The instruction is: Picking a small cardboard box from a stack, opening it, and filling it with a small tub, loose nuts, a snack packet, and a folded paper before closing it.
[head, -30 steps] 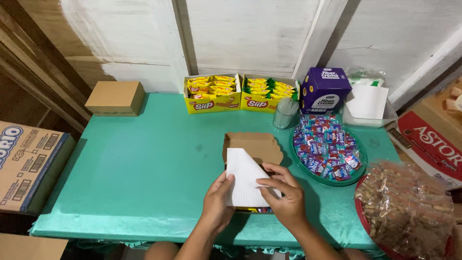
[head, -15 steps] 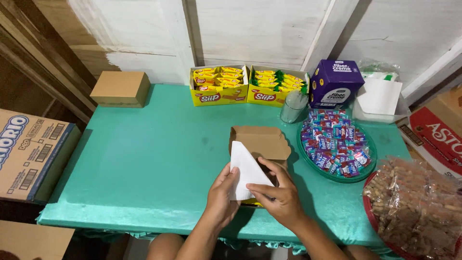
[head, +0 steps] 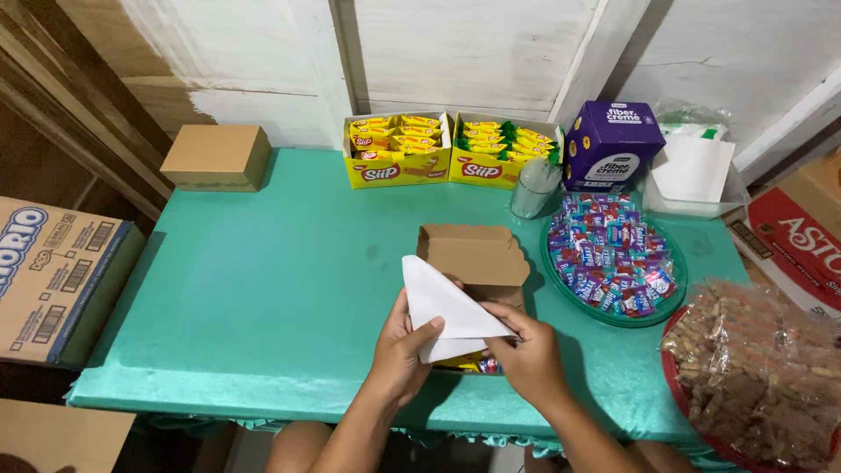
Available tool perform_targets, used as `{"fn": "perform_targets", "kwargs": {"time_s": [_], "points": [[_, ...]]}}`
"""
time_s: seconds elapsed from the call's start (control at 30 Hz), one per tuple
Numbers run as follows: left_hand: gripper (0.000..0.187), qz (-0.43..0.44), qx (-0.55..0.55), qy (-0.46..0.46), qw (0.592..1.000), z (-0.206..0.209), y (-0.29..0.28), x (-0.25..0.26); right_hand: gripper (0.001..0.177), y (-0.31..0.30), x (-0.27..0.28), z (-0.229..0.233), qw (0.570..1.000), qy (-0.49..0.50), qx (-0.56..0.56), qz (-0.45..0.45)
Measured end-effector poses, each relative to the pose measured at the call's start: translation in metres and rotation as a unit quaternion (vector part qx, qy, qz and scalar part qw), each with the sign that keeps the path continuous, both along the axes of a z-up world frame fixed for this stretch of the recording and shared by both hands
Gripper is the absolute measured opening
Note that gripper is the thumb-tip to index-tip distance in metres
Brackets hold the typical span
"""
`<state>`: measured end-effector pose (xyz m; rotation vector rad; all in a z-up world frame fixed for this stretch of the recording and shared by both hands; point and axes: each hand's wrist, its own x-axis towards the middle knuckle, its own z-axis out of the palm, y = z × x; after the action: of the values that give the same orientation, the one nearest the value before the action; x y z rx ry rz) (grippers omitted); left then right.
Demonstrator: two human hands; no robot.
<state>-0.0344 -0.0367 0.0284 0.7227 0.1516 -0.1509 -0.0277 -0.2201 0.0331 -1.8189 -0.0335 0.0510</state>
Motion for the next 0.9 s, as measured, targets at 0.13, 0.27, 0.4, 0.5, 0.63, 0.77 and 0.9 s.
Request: {"fn": "perform_targets", "kwargs": {"time_s": [0.13, 0.27, 0.4, 0.5, 0.63, 0.77, 0.9], "points": [[0.067, 0.024, 0.011, 0.01, 1.0, -0.015, 0.004, 0.003, 0.041, -0.002, 0.005, -0.009, 0.992, 0.072, 0.101, 0.0], [0.073, 0.034, 0.013, 0.011, 0.999, -0.012, 0.006, 0.003, 0.044, -0.004, 0.01, -0.004, 0.98, 0.125, 0.152, -0.005], [0.079, 0.027, 0.049, 0.021, 0.998, -0.015, 0.007, 0.004, 0.066, -0.015, 0.011, 0.02, 0.973, 0.137, 0.139, 0.125], [0.072, -0.015, 0.073, -0.055, 0.996, -0.005, 0.002, 0.0, 0.04, -0.008, 0.014, 0.015, 0.982, 0.155, 0.105, 0.021], [0.082, -0.03, 0.072, -0.037, 0.996, -0.011, 0.001, 0.0, 0.025, -0.014, 0.016, 0.001, 0.982, 0.158, 0.102, 0.031], [0.075, -0.025, 0.154, 0.027, 0.987, 0.002, 0.002, -0.002, 0.029, -0.01, 0.017, -0.002, 0.969, 0.18, 0.167, -0.025], [0.053, -0.01, 0.313, 0.017, 0.95, -0.002, -0.003, -0.003, 0.025, -0.008, 0.016, 0.0, 0.967, 0.175, 0.174, -0.054]]}}
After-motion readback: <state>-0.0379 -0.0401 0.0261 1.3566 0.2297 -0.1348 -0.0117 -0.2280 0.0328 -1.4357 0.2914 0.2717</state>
